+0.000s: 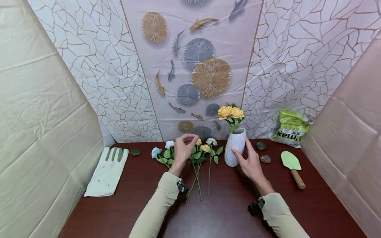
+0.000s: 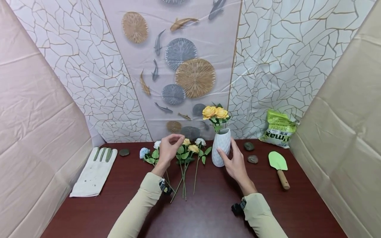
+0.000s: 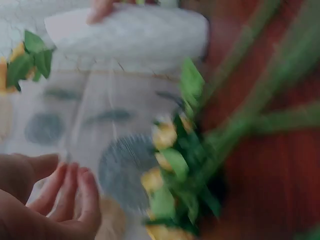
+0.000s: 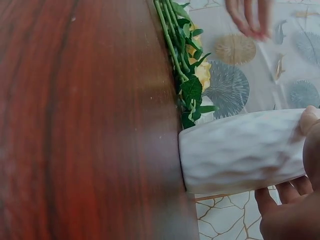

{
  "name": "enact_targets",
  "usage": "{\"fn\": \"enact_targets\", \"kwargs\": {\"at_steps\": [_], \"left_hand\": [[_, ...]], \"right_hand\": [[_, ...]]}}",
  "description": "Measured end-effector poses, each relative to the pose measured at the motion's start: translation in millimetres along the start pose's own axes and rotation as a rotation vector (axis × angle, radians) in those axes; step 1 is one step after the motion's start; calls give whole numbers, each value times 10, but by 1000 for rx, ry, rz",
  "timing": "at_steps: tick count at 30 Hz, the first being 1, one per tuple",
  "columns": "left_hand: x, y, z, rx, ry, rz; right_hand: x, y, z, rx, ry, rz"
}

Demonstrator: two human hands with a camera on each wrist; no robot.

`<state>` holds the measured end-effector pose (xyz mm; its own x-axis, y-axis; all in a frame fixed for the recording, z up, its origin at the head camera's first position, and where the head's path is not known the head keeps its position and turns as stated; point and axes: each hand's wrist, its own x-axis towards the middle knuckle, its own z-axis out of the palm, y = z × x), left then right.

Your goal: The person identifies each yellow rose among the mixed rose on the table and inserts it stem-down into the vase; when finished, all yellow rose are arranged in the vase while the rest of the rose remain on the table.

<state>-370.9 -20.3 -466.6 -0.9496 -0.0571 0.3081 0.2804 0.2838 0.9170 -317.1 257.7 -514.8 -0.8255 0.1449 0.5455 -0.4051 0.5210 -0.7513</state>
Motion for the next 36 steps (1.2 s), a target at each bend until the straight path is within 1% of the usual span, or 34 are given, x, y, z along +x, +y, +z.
{"fn": "enact_targets", "kwargs": {"at_steps": [3,6,10,13,16,19,24,28,32,36], "left_hand": [[-60,-144,-165,88,-29,-65],[-117,-256,-285,176,-47,-99],[-189,-329,-374,284,-138,-128],[-234,-362,-398,323,-221,-144],[-259,-390,-400,317,-270,-163],[-276,-412,-392,315,-300,-195],[-294,-441,-364,362,-354,-268],[-301,-459,-332,353,-404,-318],[-296,-470,-307,325,-420,-356],[-294,-469,-301,236,-418,-392]], "right_hand": [[-2,-1,-1,6,-1,7],[-6,-11,-3,20,-7,15],[-7,-9,-10,28,-1,16],[-7,-2,-11,21,-3,12],[-5,1,-7,18,-6,12],[-2,-4,-1,15,-12,14],[1,-6,5,9,-16,16],[-2,-4,6,11,-14,15],[-5,-5,6,12,-18,20],[-4,-6,6,7,-21,25]]}}
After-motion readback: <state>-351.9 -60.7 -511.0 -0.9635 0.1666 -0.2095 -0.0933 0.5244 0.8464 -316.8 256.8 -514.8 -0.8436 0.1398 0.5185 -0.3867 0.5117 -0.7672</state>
